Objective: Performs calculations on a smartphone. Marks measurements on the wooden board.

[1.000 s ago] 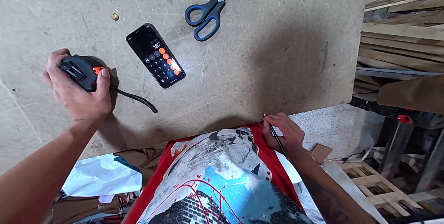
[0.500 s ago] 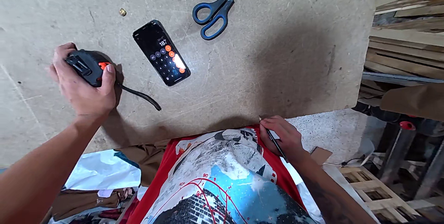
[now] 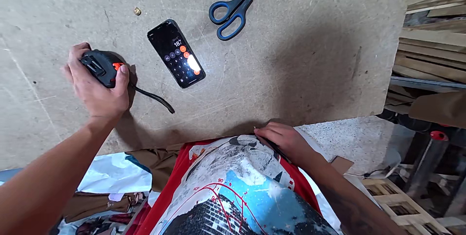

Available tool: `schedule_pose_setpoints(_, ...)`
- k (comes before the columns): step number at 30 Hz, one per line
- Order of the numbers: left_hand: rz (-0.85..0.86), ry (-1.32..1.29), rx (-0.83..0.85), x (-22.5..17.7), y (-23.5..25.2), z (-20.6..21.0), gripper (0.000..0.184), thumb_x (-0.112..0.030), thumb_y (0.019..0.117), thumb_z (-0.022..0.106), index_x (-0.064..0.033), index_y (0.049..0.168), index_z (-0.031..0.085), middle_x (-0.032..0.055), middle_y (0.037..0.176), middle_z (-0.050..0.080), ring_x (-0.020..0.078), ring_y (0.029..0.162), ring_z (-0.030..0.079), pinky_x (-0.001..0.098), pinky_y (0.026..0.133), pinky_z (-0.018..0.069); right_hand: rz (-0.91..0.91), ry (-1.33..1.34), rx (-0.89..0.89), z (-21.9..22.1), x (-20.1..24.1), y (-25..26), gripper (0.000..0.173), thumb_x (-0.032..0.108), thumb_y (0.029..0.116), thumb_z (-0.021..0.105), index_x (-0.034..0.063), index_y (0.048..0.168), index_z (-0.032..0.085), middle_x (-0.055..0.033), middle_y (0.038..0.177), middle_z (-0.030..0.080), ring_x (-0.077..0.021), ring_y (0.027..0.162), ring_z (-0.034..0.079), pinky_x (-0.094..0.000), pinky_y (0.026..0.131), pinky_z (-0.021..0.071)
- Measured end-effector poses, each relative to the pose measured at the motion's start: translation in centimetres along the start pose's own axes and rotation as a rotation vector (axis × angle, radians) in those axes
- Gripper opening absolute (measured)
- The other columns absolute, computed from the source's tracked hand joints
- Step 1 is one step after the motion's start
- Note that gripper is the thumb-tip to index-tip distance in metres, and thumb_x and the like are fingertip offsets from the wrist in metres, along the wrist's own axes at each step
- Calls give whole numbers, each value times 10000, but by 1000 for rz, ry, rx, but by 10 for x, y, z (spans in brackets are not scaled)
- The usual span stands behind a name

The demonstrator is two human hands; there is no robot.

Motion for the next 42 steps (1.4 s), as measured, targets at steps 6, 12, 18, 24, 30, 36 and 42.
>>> schedule_pose_setpoints(6, 0, 10, -8, 0, 1, -1, 824, -631, 920, 600, -125, 1535, 392, 138, 1508, 509, 281, 1387, 470, 428, 1171, 356, 25, 13, -177, -17, -3, -7, 183, 140, 973, 664, 47, 1101, 756, -53, 940, 742, -146, 914, 709, -295, 827, 605)
schedule_pose_setpoints(12, 17, -6, 2, 1, 1, 0, 817, -617, 923, 608, -125, 1537, 387, 150, 1495, 516, 291, 1374, 485, 434, 1158, 376, 75, 35, -168, -16, -9, -12, 189, 169, 974, 645, 48, 1054, 766, -23, 781, 677, -116, 736, 651, -267, 662, 568)
schedule_pose_setpoints(18, 15, 7, 0, 2, 0, 2, 823, -637, 921, 598, -122, 1530, 394, 138, 1504, 513, 275, 1378, 485, 425, 1160, 374, 166, -33, -244, -22, -19, -21, 185, 172, 929, 639, 50, 976, 770, -17, 739, 676, -107, 680, 641, -267, 598, 549)
schedule_pose_setpoints(24, 15, -25, -10, 4, 1, 3, 828, -627, 919, 614, -115, 1531, 394, 132, 1513, 506, 262, 1398, 471, 422, 1176, 366, 135, -52, -360, -34, -17, -31, 171, 135, 921, 648, 32, 1005, 756, -27, 743, 664, -113, 687, 628, -265, 607, 543)
schedule_pose_setpoints(30, -21, -8, 21, 18, -1, 10, 840, -655, 927, 595, -160, 1567, 368, 90, 1555, 474, 249, 1435, 435, 428, 1200, 342, 240, -134, -348, -33, -33, -38, 169, 141, 926, 626, 36, 977, 749, -33, 748, 655, -129, 686, 629, -282, 598, 546)
schedule_pose_setpoints(36, -97, 18, 39, 36, -5, 13, 862, -677, 927, 567, -200, 1598, 312, 69, 1584, 436, 248, 1450, 424, 472, 1203, 336, 193, -108, -405, -38, -30, -46, 173, 140, 926, 643, 30, 1003, 753, -34, 747, 646, -130, 686, 614, -286, 607, 539)
schedule_pose_setpoints(42, -125, 30, 72, 39, -8, 16, 829, -691, 938, 546, -154, 1548, 386, 131, 1522, 490, 284, 1400, 476, 504, 1174, 360, 240, -177, -376, -34, -35, -46, 188, 165, 915, 635, 55, 988, 769, -58, 856, 682, -170, 821, 651, -318, 710, 567)
Point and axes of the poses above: each hand's wrist, its own y-axis towards the middle knuckle, its own z-axis out of the palm, x = y × z, the point moved 10 cm from there along y, towards the middle knuckle
